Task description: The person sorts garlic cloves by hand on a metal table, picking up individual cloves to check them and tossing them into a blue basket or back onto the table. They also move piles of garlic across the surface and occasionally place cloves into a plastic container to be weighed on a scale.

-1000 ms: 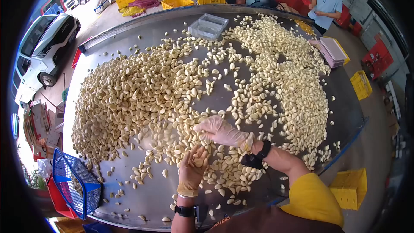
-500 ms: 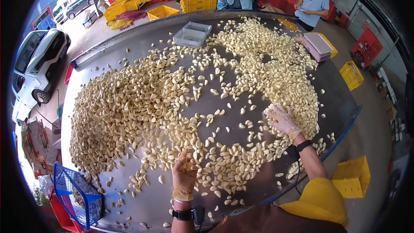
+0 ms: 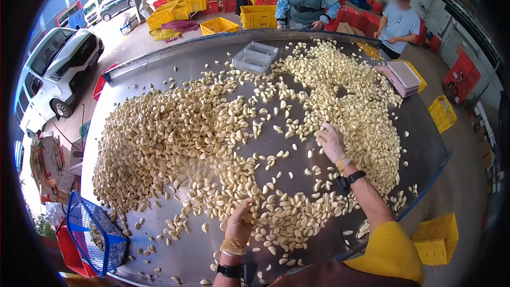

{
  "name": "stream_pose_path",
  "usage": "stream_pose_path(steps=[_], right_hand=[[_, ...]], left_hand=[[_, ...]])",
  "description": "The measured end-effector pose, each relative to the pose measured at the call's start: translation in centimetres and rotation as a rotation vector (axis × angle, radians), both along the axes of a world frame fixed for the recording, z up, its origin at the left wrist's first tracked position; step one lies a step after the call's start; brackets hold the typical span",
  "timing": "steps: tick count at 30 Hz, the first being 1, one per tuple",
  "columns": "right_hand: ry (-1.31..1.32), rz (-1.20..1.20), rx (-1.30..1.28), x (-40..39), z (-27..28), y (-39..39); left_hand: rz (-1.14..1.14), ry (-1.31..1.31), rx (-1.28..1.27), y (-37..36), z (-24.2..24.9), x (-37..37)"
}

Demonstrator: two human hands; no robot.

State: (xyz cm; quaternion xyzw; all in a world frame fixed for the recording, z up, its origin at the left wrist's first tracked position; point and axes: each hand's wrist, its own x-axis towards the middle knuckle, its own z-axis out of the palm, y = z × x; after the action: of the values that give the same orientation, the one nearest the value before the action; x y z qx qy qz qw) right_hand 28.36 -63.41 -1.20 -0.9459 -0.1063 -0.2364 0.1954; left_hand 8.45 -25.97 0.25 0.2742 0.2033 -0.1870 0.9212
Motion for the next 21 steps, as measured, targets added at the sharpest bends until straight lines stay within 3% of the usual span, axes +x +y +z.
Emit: stream_pose_path(steps=[1, 3, 4, 5, 6, 7, 9, 11, 13, 16, 19, 21], right_hand=[[-0.106, 0.139, -0.134, -3.2, 2.4, 3.3], [0.357, 0.444, 0.171, -8.0, 2.5, 7.3], [0.537, 0.474, 0.299, -11.0, 3.5, 9.5], [0.577, 0.565, 0.377, -12.9, 3.1, 11.1], [0.59, 0.595, 0.195, -14.3, 5.4, 12.4], [0.55, 0.685, 0.22, -14.8, 4.8, 13.1], [0.72, 0.639, 0.126, -15.7, 5.2, 13.5], [0.758, 0.624, 0.144, -16.3, 4.5, 13.3], [0.797, 0.614, 0.166, -16.2, 5.9, 13.4], [0.794, 0.754, 0.091, -16.3, 8.0, 13.6], [0.908, 0.728, 0.287, -16.2, 7.7, 13.9], [1.161, 0.591, 0.767, -16.4, 6.2, 15.0]], left_hand=[[-0.088, -0.04, 0.033, -0.5, 0.0, -0.1], [-0.27, -0.083, 0.123, -1.7, 1.4, -0.5], [-0.34, -0.083, 0.224, -2.3, 2.0, -0.7], [-0.405, -0.081, 0.329, -2.8, 2.5, -1.1], [-0.424, -0.118, 0.363, -3.1, 1.8, -1.2], [-0.428, -0.13, 0.369, -3.2, 1.2, -1.3], [-0.416, -0.138, 0.584, -3.6, 0.8, -1.2], [-0.407, -0.158, 0.636, -3.9, 1.3, -1.2], [-0.44, -0.318, 0.819, -4.0, 0.8, -1.4], [-0.392, -0.396, 0.925, -4.1, 0.8, -1.6], [-0.305, -0.44, 1.109, -4.0, 2.9, -1.5], [-0.103, -0.514, 1.227, -4.2, 1.6, -1.6]])
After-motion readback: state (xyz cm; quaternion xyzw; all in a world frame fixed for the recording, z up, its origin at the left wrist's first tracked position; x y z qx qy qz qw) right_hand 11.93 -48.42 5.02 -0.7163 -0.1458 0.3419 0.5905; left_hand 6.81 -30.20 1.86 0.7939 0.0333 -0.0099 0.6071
